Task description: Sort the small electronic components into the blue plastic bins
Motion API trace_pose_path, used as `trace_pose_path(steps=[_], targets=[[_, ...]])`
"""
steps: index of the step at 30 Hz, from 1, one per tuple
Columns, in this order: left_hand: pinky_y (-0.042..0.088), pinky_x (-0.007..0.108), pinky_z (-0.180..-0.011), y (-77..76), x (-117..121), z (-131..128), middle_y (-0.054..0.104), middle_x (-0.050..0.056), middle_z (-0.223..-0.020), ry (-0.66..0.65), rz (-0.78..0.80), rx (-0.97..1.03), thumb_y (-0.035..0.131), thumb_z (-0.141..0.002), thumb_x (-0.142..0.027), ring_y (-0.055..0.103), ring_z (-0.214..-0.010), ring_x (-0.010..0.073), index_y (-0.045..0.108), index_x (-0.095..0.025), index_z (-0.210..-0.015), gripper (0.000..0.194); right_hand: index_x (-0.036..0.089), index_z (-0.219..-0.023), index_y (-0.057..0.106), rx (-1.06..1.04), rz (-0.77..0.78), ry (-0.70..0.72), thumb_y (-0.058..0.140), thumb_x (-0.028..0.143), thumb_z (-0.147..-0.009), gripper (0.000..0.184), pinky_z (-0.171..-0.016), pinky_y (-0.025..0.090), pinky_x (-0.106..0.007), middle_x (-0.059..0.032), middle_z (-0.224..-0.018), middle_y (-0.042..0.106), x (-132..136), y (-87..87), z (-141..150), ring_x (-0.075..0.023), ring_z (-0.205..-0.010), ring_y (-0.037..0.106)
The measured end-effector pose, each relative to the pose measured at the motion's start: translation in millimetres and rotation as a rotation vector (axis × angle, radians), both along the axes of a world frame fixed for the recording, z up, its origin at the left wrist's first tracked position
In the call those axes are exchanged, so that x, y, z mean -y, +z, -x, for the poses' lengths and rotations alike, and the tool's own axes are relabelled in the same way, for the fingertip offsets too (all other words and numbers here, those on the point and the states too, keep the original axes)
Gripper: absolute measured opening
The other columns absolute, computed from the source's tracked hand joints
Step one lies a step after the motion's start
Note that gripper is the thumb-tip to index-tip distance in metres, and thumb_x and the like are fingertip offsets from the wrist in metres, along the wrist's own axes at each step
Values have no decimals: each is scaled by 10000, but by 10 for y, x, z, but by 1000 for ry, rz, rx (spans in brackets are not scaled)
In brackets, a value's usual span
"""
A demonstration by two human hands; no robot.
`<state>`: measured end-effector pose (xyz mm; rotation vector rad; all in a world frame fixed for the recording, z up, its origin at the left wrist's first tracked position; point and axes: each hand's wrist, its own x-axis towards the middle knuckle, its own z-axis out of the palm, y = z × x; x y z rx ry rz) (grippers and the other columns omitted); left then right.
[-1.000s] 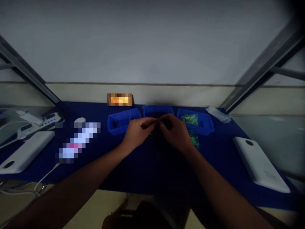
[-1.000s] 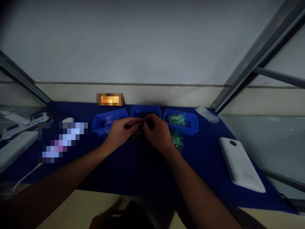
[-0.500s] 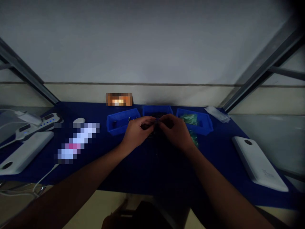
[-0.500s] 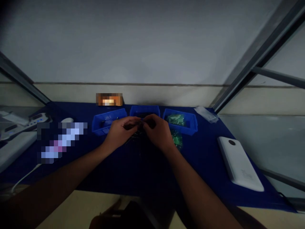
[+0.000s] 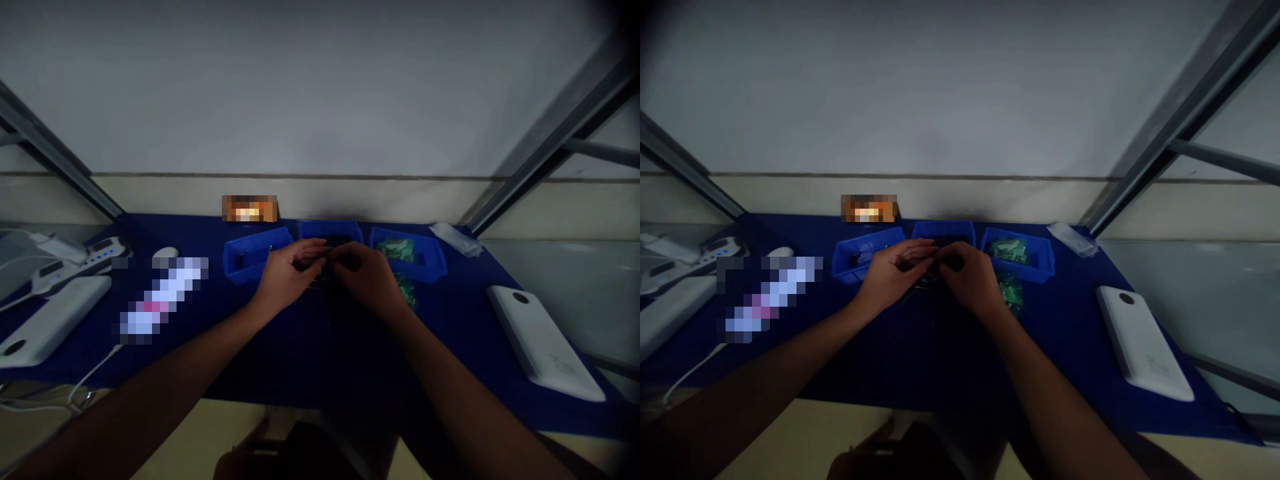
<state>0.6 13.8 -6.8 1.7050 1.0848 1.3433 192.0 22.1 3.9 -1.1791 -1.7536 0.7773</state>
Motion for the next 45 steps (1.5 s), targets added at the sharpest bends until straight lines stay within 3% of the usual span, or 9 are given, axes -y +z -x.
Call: trace_pose_path(steps=[7, 12, 17, 24, 27, 32, 39, 42, 45], targets=[[636, 372, -982, 67, 15, -6, 809, 82, -1144, 47, -21, -2, 769, -905, -255, 787, -1044, 212, 718, -196, -1211, 316, 244, -986, 794, -18, -25, 3, 709, 194, -866, 156, -889, 586, -356, -16, -1014, 820, 27, 41, 13, -214, -938, 771], [613, 338, -924, 190, 43, 70, 786, 38, -1192, 172, -279, -361, 686, -967, -220, 753, -957, 177, 753, -262, -1206, 252, 243, -1040, 774, 49, -115, 40, 701, 209, -911, 152, -884, 575, -345, -25, -1029, 806, 51, 47, 17, -207, -944, 754], [550, 379, -1012, 259, -51, 256, 765, 46, -1124, 283, -440, -594, 604, -964, -122, 705, -1067, 214, 737, -231, -1147, 251, 209, -1111, 758, 298, -341, 262, 692, 216, -960, 164, -999, 534, -387, -76, -1102, 761, 102, 11, 68, -240, -1088, 675], [537, 462, -992, 212, -160, 396, 710, 86, -1053, 384, -371, -903, 592, -894, -101, 649, -1039, 296, 705, -195, -1142, 288, 257, -1395, 675, 482, -460, 467, 680, 371, -999, 412, -1171, 436, -497, -87, -1429, 645, 197, -80, 179, -297, -1348, 525], [529, 457, -1004, 206, -145, 374, 710, 83, -1068, 385, -390, -885, 581, -898, -95, 638, -1055, 294, 701, -202, -1139, 289, 267, -1351, 707, 535, -452, 473, 641, 313, -1021, 339, -1169, 436, -495, -79, -1419, 657, 174, -115, 182, -295, -1353, 526], [530, 428, -1010, 207, -83, 276, 710, 65, -1054, 305, -445, -772, 558, -909, -64, 644, -1043, 259, 699, -206, -1172, 330, 246, -1190, 767, 613, -446, 414, 623, 163, -1004, 249, -1070, 476, -453, -69, -1252, 736, 95, -117, 154, -264, -1187, 601], [546, 392, -974, 188, 29, 114, 722, 54, -1075, 159, -439, -594, 555, -929, -59, 671, -1039, 223, 711, -232, -1163, 330, 195, -1051, 748, 745, -461, 274, 602, 140, -1007, 163, -932, 499, -399, -99, -1031, 761, 81, -68, 111, -266, -1038, 637], [548, 382, -982, 174, 52, 91, 726, 51, -1094, 136, -408, -548, 550, -945, -67, 679, -1047, 210, 713, -232, -1160, 315, 196, -1052, 756, 656, -429, 238, 608, 138, -1002, 166, -887, 516, -386, -97, -1019, 767, 70, -77, 101, -261, -1001, 646], [554, 386, -975, 173, 62, 85, 730, 55, -1106, 122, -378, -529, 547, -959, -80, 686, -1054, 212, 710, -234, -1174, 311, 227, -1052, 781, 437, -356, 202, 623, 96, -972, 221, -877, 538, -369, -65, -1010, 782, 51, -86, 92, -249, -1022, 661]])
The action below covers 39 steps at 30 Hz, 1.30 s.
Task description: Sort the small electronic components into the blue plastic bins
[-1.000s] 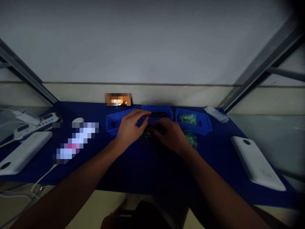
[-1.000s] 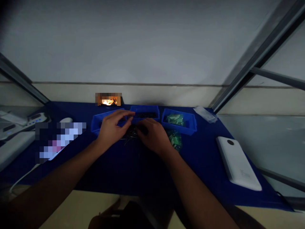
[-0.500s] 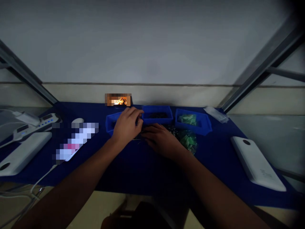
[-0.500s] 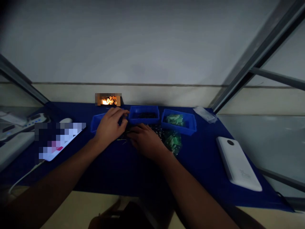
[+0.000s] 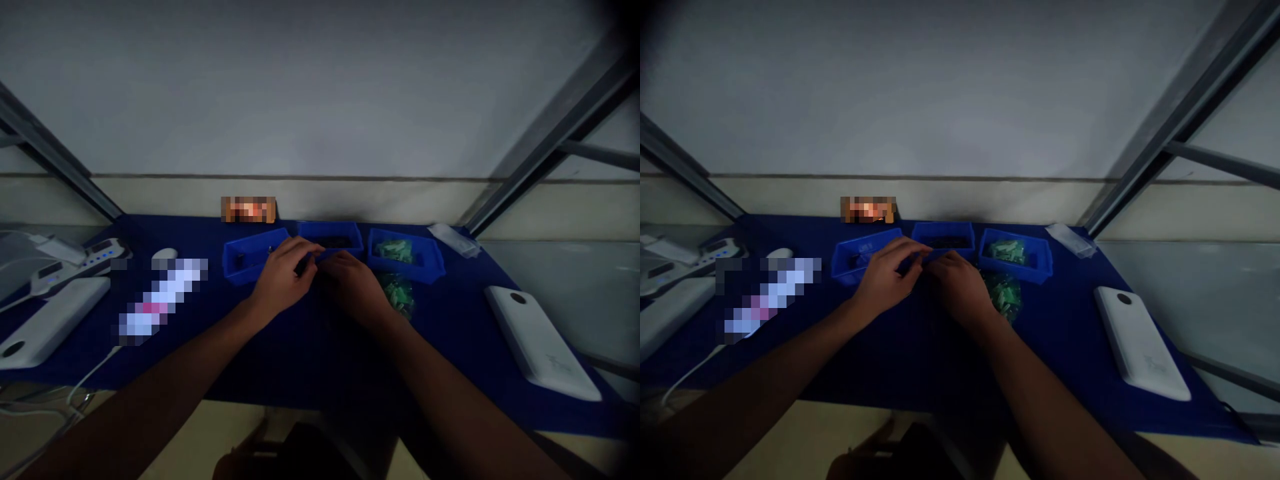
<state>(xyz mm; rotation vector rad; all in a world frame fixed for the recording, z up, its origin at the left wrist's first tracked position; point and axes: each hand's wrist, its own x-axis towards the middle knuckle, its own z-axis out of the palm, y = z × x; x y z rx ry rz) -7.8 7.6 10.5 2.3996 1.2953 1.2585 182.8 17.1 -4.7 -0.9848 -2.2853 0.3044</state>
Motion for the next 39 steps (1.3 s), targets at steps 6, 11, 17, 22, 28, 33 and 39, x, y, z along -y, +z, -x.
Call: trace_pose_path(steps=[6, 11, 17, 22, 28, 33, 39], targets=[[560, 329, -845, 46, 25, -12, 749, 62, -1068, 31, 58, 45, 561, -1033, -241, 703, -950, 199, 726, -228, -1195, 231, 305, -982, 825, -350, 170, -100, 690, 98, -889, 265, -885, 581, -352, 17, -972, 806, -2, 77, -40, -199, -925, 738], [551, 275, -677, -15, 7, -1, 795, 15, -905, 25, 265, 127, 537, -1039, -274, 728, -747, 167, 722, -243, -1268, 296, 285, -1010, 818, -478, 150, -238, 712, 204, -901, 172, -885, 597, -367, -3, -1013, 821, 14, 121, -61, -218, -910, 769], [618, 346, -927, -112, -38, -13, 797, 22, -1228, -108, 387, 242, 509, -958, -128, 771, -1070, 213, 736, -261, -1303, 434, 243, -976, 776, -502, 114, -271, 738, 222, -894, 93, -849, 593, -340, -24, -990, 808, 20, 145, -51, -209, -875, 760], [616, 387, -980, -106, -56, -23, 791, 50, -1242, -123, 407, 339, 559, -998, -245, 765, -1094, 236, 771, -239, -1244, 324, 240, -989, 766, -485, 130, -181, 742, 259, -914, 81, -816, 590, -312, -15, -1012, 802, 59, 178, -22, -191, -865, 757], [621, 368, -945, -140, -85, -1, 808, 54, -1155, -71, 341, 344, 644, -948, -225, 774, -1041, 226, 777, -235, -1172, 261, 238, -1034, 754, -506, 116, -195, 680, 255, -968, 101, -813, 586, -301, -19, -1050, 791, 90, 202, -25, -185, -904, 750], [625, 361, -918, -173, -82, -14, 818, 51, -1114, -74, 381, 361, 695, -939, -259, 787, -1005, 229, 772, -232, -1139, 216, 234, -1120, 756, -436, -99, -172, 669, 153, -956, 202, -884, 579, -353, -43, -1146, 767, 40, 161, -48, -208, -979, 727], [606, 349, -950, -140, -60, -30, 819, 58, -1141, -93, 383, 435, 702, -954, -262, 785, -1069, 235, 723, -224, -1159, 210, 224, -1092, 756, -325, -108, -159, 687, 115, -936, 202, -897, 573, -393, -47, -1044, 778, 2, 90, -40, -245, -1000, 712]])
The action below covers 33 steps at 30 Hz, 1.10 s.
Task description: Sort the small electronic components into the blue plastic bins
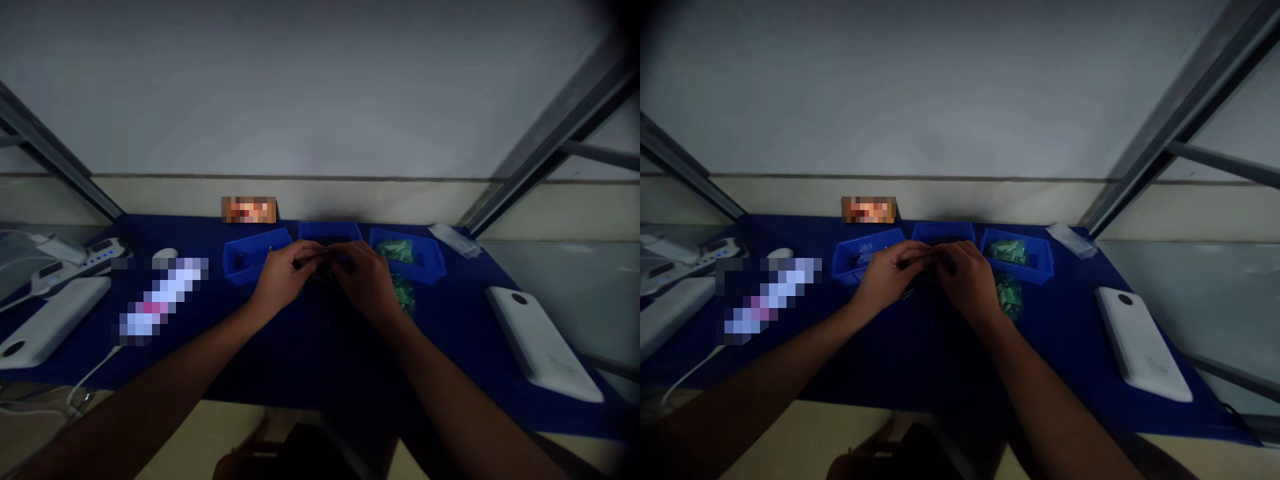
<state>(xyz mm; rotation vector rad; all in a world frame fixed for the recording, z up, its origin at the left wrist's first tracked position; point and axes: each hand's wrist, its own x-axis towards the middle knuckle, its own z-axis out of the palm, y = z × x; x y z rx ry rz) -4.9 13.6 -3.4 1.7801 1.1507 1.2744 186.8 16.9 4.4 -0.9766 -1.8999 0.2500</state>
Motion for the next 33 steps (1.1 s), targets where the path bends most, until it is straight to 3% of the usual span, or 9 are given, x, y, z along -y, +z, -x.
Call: trace_pose_path(steps=[4, 9, 14, 18, 22, 25, 29, 33], targets=[[595, 323, -882, 37, 27, 6, 828, 47, -1095, 19, -2, -67, 671, -991, -304, 793, -1016, 225, 707, -230, -1181, 207, 201, -1116, 745, 67, -21, -3, 656, 94, -946, 220, -901, 561, -408, -68, -1057, 772, -10, -32, -1, -260, -1020, 694], [559, 286, -708, 86, 72, -5, 822, 22, -929, 90, -36, -176, 642, -1018, -418, 777, -808, 199, 698, -243, -1247, 293, 215, -1120, 750, 125, -3, 10, 647, 106, -952, 225, -886, 557, -407, -64, -1032, 770, -15, -45, -2, -266, -1004, 685], [510, 273, -575, 108, 107, -14, 793, 17, -847, 98, -46, -213, 588, -1043, -453, 710, -623, 170, 686, -259, -1333, 363, 267, -1362, 687, 20, 61, 0, 590, 125, -974, 424, -928, 577, -399, -59, -1117, 760, 8, -1, -3, -245, -1041, 707], [487, 274, -538, 82, 106, -11, 754, 7, -737, 70, -31, -223, 562, -1056, -433, 679, -567, 170, 695, -250, -1353, 374, 270, -1296, 726, -38, 91, -26, 573, 145, -989, 365, -947, 580, -372, -42, -1128, 779, 26, 33, 1, -217, -1029, 741], [545, 283, -603, 55, 97, -17, 801, 26, -882, 13, -31, -204, 546, -1062, -384, 725, -658, 179, 690, -254, -1380, 373, 266, -1161, 747, -55, 167, -105, 674, 185, -941, 246, -863, 593, -367, -10, -1028, 813, 32, 27, 4, -228, -925, 776], [613, 313, -775, 45, 87, -26, 815, 55, -1122, -26, -6, -139, 552, -1056, -345, 783, -896, 212, 691, -240, -1392, 378, 269, -1042, 764, -75, 193, -101, 729, 200, -912, 152, -834, 595, -358, 9, -981, 815, 27, 20, -1, -220, -875, 777], [594, 362, -1006, 16, 52, -33, 757, 67, -1328, -69, 1, -17, 595, -1034, -328, 738, -1172, 242, 720, -226, -1355, 359, 247, -994, 781, -108, 97, -44, 767, 174, -885, 132, -942, 586, -377, -20, -1069, 808, 6, 35, -10, -231, -1021, 756], [588, 386, -1033, -29, -1, -19, 780, 67, -1279, -8, 15, 80, 701, -974, -377, 746, -1157, 248, 756, -230, -1282, 346, 241, -1037, 795, -90, 30, 26, 767, 124, -868, 208, -1032, 560, -413, -45, -1154, 793, -7, 38, 0, -247, -1139, 717]])
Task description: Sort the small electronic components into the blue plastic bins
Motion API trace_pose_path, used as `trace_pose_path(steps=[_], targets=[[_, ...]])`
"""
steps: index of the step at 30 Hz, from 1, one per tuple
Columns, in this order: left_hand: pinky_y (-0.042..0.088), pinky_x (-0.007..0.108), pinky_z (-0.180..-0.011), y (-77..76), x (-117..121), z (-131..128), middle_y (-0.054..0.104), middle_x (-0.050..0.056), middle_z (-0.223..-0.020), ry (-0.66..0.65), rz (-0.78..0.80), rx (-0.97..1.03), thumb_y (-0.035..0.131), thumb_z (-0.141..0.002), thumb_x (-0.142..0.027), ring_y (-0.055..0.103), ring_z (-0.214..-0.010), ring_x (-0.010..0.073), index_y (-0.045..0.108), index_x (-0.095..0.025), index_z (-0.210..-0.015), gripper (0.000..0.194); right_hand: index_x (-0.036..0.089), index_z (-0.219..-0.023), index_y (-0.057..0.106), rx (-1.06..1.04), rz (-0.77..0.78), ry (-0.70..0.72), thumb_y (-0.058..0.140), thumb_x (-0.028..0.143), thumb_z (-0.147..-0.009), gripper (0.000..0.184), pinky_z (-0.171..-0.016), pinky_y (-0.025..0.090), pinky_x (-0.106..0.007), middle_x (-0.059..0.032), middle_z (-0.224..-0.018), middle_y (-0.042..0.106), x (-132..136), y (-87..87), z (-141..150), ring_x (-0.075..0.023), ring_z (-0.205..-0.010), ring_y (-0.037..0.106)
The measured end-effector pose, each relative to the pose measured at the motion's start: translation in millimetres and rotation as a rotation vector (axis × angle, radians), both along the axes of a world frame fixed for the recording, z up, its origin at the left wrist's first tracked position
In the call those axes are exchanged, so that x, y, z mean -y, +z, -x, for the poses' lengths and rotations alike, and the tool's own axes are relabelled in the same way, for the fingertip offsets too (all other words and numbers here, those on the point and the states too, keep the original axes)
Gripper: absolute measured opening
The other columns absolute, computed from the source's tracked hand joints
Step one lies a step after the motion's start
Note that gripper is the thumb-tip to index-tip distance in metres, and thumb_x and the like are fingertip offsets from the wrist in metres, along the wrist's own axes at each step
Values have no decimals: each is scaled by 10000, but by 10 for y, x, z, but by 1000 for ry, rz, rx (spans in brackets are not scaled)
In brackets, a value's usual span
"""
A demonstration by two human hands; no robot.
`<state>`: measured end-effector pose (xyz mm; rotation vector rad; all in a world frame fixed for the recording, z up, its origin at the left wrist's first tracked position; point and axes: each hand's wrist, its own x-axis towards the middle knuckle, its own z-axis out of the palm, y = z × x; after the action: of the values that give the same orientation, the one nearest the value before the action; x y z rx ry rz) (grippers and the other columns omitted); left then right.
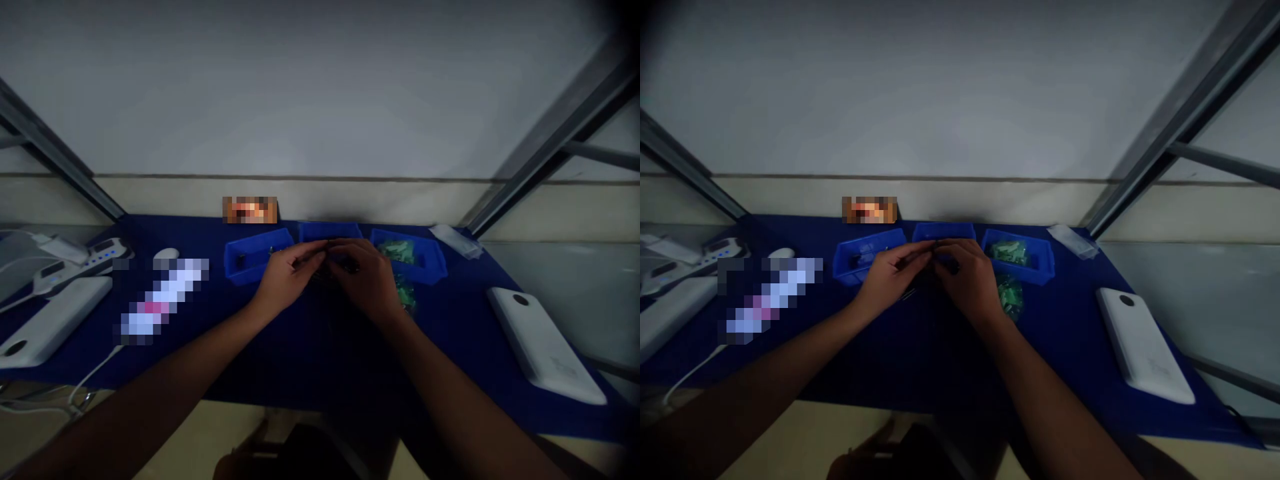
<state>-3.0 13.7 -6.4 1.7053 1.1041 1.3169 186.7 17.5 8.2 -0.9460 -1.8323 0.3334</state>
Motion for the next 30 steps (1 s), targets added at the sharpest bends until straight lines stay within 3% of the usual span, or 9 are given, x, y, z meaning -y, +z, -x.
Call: trace_pose_path(steps=[7, 15, 22, 27, 30], targets=[[602, 305, -766, 3, -21, 19, 811, 39, -930, 28, 73, 33, 745, -920, -317, 769, -830, 190, 746, -205, -1084, 198, 243, -1074, 786, 7, -28, 10, 687, 168, -958, 169, -1022, 563, -407, -56, -1174, 774, 41, 9, 22, -229, -1132, 712], [601, 341, -875, 11, -10, -19, 804, 55, -1011, -26, 55, 37, 783, -892, -316, 769, -947, 212, 728, -205, -1067, 214, 264, -1129, 760, 74, -91, 14, 606, 128, -984, 252, -994, 571, -420, -55, -1153, 769, 39, 24, -13, -238, -1121, 697], [600, 343, -881, 22, -23, -9, 806, 62, -1000, 60, 21, 61, 831, -861, -358, 772, -941, 214, 731, -199, -1048, 265, 239, -1115, 760, 217, -75, -13, 625, 118, -966, 234, -912, 569, -413, -56, -1025, 778, 0, -47, -33, -265, -1034, 683], [595, 317, -873, 56, -5, -30, 801, 61, -1023, 37, 20, 93, 824, -875, -364, 769, -955, 206, 726, -193, -1072, 279, 241, -1348, 673, 187, -37, 5, 609, 106, -956, 419, -972, 570, -435, -71, -1179, 758, 12, -48, -18, -266, -1097, 686], [581, 293, -810, 62, 16, -32, 788, 47, -1005, 49, 6, 59, 760, -934, -406, 753, -918, 193, 716, -212, -1149, 292, 273, -1427, 633, 171, 5, 6, 567, 118, -976, 482, -966, 579, -427, -67, -1155, 742, 27, -29, -17, -250, -1057, 696]])
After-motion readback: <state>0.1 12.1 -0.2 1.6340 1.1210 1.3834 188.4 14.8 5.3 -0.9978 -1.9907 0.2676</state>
